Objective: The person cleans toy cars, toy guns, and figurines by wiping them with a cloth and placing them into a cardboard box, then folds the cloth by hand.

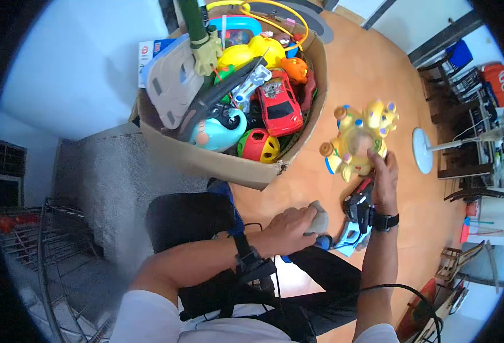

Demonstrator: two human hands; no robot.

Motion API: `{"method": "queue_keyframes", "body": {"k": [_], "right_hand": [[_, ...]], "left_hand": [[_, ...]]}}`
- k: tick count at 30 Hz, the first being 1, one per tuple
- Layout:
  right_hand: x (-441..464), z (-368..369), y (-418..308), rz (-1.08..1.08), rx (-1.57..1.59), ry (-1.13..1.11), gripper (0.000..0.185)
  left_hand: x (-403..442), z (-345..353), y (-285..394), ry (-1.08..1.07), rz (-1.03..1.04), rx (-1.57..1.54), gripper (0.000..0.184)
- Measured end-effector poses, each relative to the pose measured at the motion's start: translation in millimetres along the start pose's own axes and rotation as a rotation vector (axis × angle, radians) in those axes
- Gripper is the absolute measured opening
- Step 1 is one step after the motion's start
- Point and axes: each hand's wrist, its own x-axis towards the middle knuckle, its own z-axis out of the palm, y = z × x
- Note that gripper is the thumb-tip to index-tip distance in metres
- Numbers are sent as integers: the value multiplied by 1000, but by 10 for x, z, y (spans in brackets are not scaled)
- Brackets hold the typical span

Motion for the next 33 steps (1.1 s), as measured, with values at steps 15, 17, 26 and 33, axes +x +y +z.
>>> {"method": "queue_keyframes", "body": {"k": [15,17,26,33], "right_hand": [[-216,2399,-1481,-64,-40,-542,42],[-77,2714,-1240,-223,-36,-519,48],[-321,2878,-1208,-431,-293,-743,79],[-384,2957,-1186,-228,-20,-913,81]], "left_hand": [[-10,-478,25,-9,-114,-41,42],[21,-586,17,-29,-199,-9,40],[16,-366,-320,189,1,73,34],[57,-194,-561,53,23,89,45]]}}
